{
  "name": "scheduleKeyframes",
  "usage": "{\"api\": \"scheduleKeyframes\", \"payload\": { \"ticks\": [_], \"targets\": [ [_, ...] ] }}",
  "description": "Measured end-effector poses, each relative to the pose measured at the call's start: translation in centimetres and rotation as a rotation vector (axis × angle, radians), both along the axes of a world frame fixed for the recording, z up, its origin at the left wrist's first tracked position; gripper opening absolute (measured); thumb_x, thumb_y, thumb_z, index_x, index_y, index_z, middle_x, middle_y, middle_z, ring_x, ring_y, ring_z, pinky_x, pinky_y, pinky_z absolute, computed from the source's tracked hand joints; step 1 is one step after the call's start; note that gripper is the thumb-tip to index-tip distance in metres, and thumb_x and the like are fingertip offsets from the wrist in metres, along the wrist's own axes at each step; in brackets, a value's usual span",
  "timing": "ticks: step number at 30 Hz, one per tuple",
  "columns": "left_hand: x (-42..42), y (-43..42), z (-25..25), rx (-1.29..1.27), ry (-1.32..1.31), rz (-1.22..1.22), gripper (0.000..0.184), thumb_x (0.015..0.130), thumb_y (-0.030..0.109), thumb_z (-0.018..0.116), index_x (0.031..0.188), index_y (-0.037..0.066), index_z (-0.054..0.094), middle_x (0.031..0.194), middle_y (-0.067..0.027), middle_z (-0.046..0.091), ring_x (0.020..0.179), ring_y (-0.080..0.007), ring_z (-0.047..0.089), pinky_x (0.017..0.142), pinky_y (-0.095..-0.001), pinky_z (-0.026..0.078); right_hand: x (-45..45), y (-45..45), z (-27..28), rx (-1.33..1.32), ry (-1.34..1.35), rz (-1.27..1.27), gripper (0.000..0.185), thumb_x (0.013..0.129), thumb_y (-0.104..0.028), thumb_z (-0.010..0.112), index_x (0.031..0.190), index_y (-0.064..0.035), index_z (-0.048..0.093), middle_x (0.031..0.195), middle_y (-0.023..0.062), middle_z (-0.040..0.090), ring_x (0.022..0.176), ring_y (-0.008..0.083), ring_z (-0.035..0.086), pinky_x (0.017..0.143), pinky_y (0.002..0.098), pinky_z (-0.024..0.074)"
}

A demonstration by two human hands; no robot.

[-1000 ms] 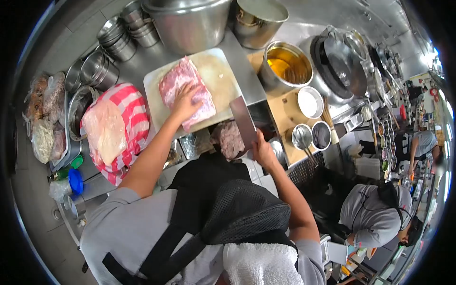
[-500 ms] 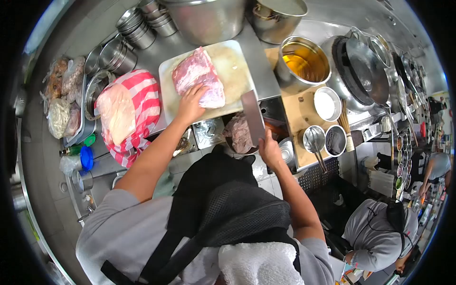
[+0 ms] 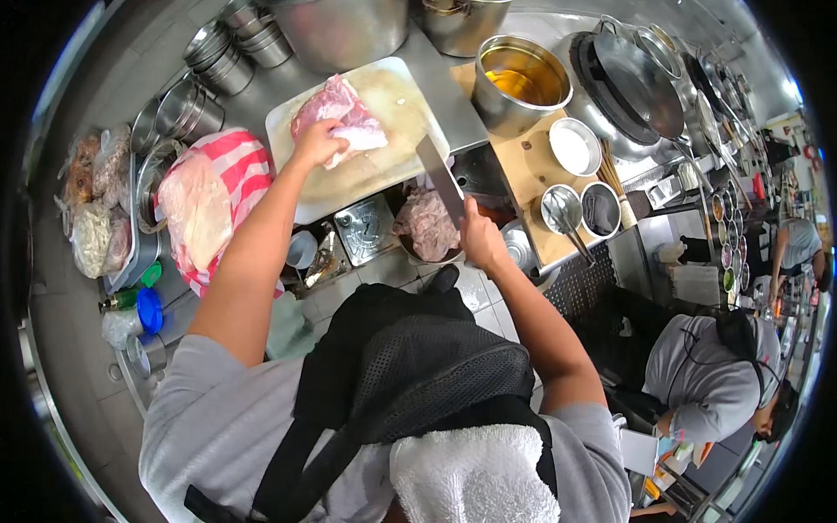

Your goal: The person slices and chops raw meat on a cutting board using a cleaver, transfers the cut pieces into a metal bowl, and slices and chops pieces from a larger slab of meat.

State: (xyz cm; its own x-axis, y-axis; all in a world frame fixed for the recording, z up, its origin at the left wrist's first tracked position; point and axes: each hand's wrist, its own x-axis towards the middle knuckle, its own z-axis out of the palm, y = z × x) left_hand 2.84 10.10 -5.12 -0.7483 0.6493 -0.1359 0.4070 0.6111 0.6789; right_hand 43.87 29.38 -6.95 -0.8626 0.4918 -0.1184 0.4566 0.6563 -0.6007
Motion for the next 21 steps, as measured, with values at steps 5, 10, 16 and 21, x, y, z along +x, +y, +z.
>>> {"api": "scheduleKeyframes", "payload": {
  "ticks": [5, 10, 16, 21],
  "targets": [
    [0.5, -2.1, 1.9, 0.020, -0.198, -0.042, 0.052, 0.075, 0.024, 0.084, 0.125, 0.007, 0.080, 0.087, -0.0104, 0.080, 0.063, -0.0202, 0.072, 0.065, -0.0366, 0.058, -0.9, -3.4, 0.3, 0.107, -0.047, -0.061, 0.047, 0.111, -0.018, 0.055, 0.153, -0.0040, 0.041, 0.104, 0.0396, 0.074, 0.101, 0.0600, 0.072, 0.089, 0.0671, 0.0540],
    [3.5, -3.2, 1.1, 0.013, 0.294, -0.083, 0.064, 0.072, 0.039, 0.086, 0.129, 0.010, 0.080, 0.114, -0.0188, 0.083, 0.106, -0.0350, 0.080, 0.097, -0.0460, 0.062, -2.2, -6.1, 1.1, 0.100, -0.073, -0.069, 0.047, 0.111, -0.015, 0.053, 0.154, -0.0008, 0.039, 0.114, 0.0409, 0.072, 0.110, 0.0615, 0.068, 0.093, 0.0670, 0.0540],
    [3.1, -2.8, 2.6, -0.167, 0.288, -0.149, 0.065, 0.071, 0.041, 0.083, 0.130, 0.013, 0.080, 0.125, -0.0194, 0.080, 0.119, -0.0381, 0.075, 0.104, -0.0471, 0.059, -2.0, -7.7, -0.7, 0.000, -0.028, -0.159, 0.042, 0.112, -0.015, 0.055, 0.147, 0.0005, 0.039, 0.106, 0.0436, 0.071, 0.102, 0.0634, 0.068, 0.082, 0.0668, 0.0549],
    [2.4, -1.3, 3.3, -0.203, 0.235, -0.152, 0.061, 0.070, 0.038, 0.084, 0.126, 0.013, 0.082, 0.121, -0.0195, 0.081, 0.113, -0.0369, 0.077, 0.101, -0.0458, 0.060, -1.1, -5.9, -2.3, -0.042, 0.067, -0.115, 0.031, 0.111, -0.010, 0.054, 0.139, -0.0008, 0.043, 0.107, 0.0403, 0.073, 0.100, 0.0621, 0.068, 0.080, 0.0671, 0.0536]
  ]
}}
